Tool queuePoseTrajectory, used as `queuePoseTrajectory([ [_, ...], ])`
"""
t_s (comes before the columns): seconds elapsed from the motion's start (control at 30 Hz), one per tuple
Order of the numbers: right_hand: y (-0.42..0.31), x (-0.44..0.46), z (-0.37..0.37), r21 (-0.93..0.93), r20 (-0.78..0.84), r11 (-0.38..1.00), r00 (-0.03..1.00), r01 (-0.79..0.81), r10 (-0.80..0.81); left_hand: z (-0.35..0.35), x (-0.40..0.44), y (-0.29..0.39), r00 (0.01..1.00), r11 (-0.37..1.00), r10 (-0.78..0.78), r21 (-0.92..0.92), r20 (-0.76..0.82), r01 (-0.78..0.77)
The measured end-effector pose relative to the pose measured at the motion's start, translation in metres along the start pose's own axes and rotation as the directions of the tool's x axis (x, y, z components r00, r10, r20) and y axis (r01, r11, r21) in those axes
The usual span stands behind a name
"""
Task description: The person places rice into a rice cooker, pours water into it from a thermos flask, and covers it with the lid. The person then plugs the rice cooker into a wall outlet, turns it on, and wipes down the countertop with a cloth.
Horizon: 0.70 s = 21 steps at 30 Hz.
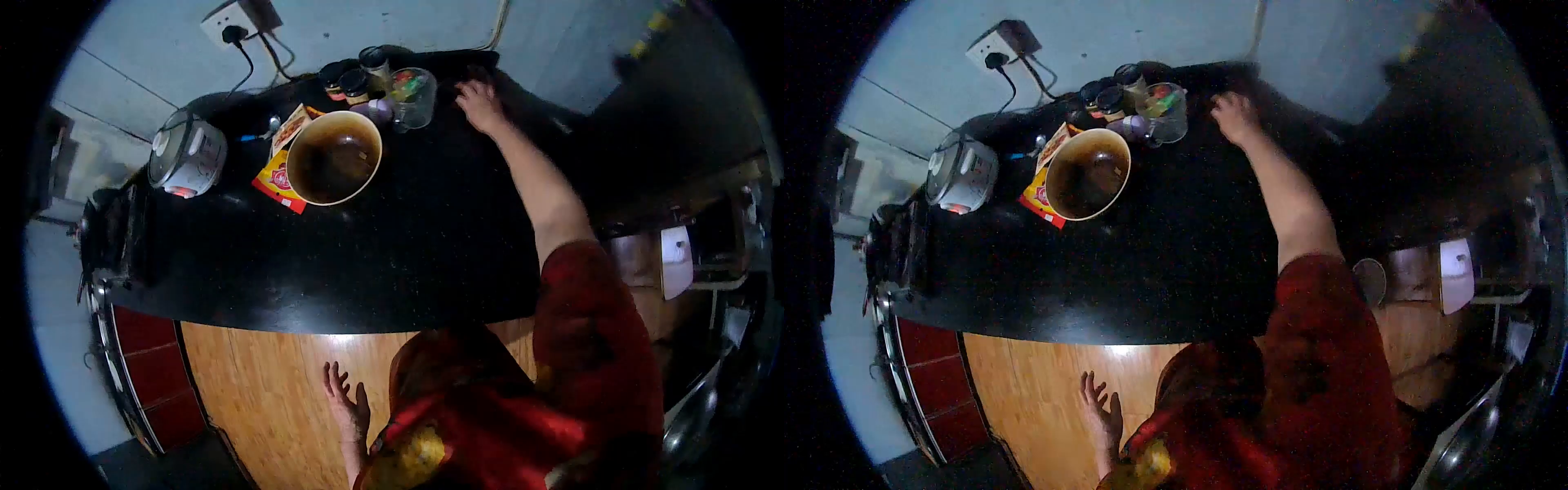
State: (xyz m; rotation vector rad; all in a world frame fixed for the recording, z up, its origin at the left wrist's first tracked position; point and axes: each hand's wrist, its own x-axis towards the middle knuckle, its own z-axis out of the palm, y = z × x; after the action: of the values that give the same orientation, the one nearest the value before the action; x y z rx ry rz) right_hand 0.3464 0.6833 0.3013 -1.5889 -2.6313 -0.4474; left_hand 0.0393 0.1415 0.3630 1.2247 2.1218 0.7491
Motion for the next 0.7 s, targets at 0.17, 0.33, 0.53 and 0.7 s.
queuePoseTrajectory([
  [0.17, 0.032, 0.034, 0.010, 0.238, 0.104, 0.887, 0.918, -0.397, 0.383, 0.000, 0.000, 0.003, 0.998, 1.000, -0.012, 0.014, -0.060, 0.013],
  [0.33, 0.039, -0.049, 0.024, 0.775, 0.097, 0.498, 0.853, -0.388, 0.513, 0.003, -0.008, -0.010, 0.997, 0.999, -0.016, -0.033, -0.072, 0.013],
  [0.53, -0.049, -0.230, -0.066, 0.841, 0.272, 0.329, 0.861, -0.429, 0.429, 0.008, -0.018, -0.034, 0.997, 0.993, 0.067, -0.100, -0.031, -0.070],
  [0.7, -0.109, -0.328, -0.065, 0.897, 0.275, 0.083, 0.696, -0.434, 0.663, -0.014, -0.054, -0.062, 0.991, 0.985, 0.116, -0.117, -0.064, -0.123],
])
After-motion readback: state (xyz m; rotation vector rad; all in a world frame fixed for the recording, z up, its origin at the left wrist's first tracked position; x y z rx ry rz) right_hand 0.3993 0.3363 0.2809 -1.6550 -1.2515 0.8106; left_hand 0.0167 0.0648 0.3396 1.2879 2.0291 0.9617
